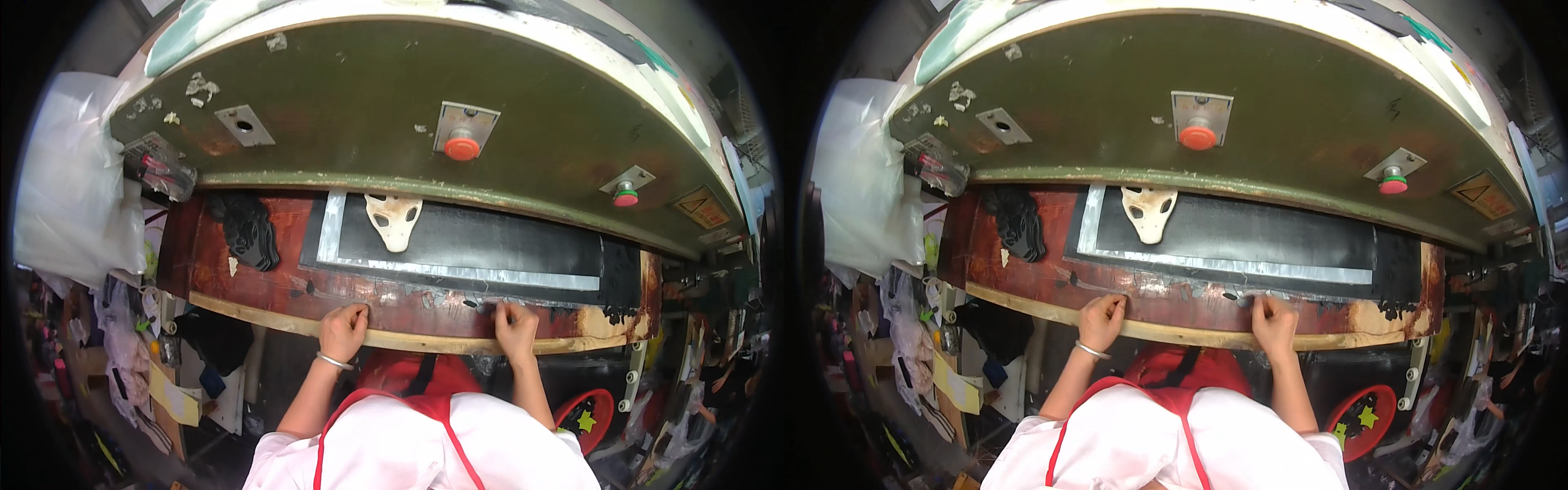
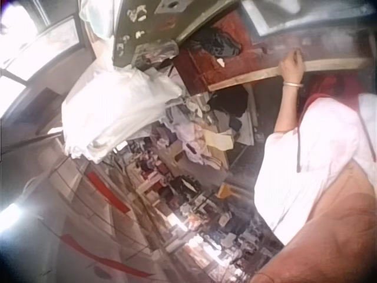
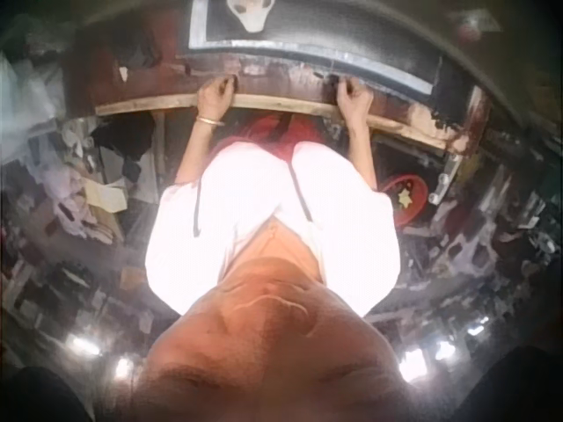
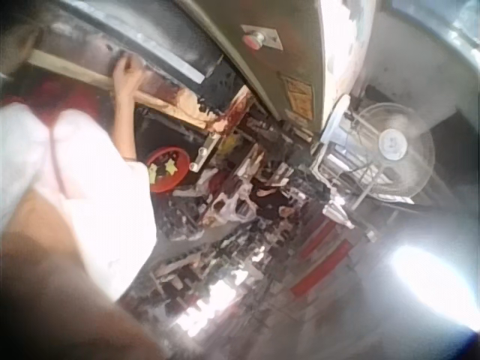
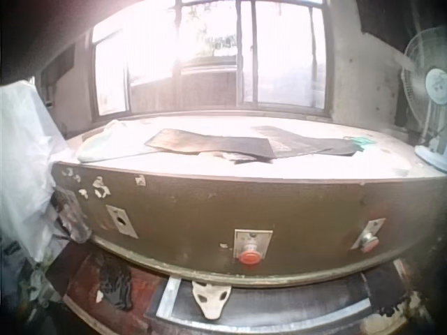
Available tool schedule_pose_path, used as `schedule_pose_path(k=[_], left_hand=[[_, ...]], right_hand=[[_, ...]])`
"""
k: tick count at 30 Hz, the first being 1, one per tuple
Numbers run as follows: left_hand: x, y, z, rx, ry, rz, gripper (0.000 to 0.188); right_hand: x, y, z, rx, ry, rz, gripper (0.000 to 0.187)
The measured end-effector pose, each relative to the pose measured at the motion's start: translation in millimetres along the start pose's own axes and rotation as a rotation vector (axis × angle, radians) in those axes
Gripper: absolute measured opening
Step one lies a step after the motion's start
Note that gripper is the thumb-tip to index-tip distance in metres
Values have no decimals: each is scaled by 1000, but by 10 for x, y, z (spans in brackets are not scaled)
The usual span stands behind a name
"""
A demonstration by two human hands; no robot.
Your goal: The person uses a die-cutting machine to press a template into a black sheet, then removes the cut shapes and excess material. They repeat the process with multiple sheets, stacking the finished cutouts and discarding the leftover material.
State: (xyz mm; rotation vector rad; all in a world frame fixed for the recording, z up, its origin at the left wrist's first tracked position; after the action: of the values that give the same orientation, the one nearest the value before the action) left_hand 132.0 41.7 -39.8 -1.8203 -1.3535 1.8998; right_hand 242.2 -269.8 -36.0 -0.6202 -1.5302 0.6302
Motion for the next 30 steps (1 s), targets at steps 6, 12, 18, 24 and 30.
schedule_pose_path(k=[6,12,18,24,30], left_hand=[[-284,-180,-537,-296,48,187,14],[-511,132,-941,-210,195,-138,22],[-378,202,-657,-158,187,-180,16],[-293,-26,-517,-269,121,137,15],[-77,-536,213,588,-255,642,22]], right_hand=[[657,449,-307,-238,-285,-382,31],[767,536,237,-162,-448,-69,47],[639,449,649,-141,-460,-80,47],[661,429,844,-161,-492,-54,46],[1073,539,958,-50,-480,-132,74]])
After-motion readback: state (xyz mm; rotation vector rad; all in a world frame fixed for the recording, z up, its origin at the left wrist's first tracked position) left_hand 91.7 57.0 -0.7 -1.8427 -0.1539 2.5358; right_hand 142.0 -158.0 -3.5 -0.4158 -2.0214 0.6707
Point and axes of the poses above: each hand's wrist, its own z-axis away from the middle knuckle, its own y-axis out of the palm, x = y × z, the point moved 3 cm from there along -z, towards the middle knuckle, and after that the axes turned 5 degrees about -x, right-handed, at the moved point
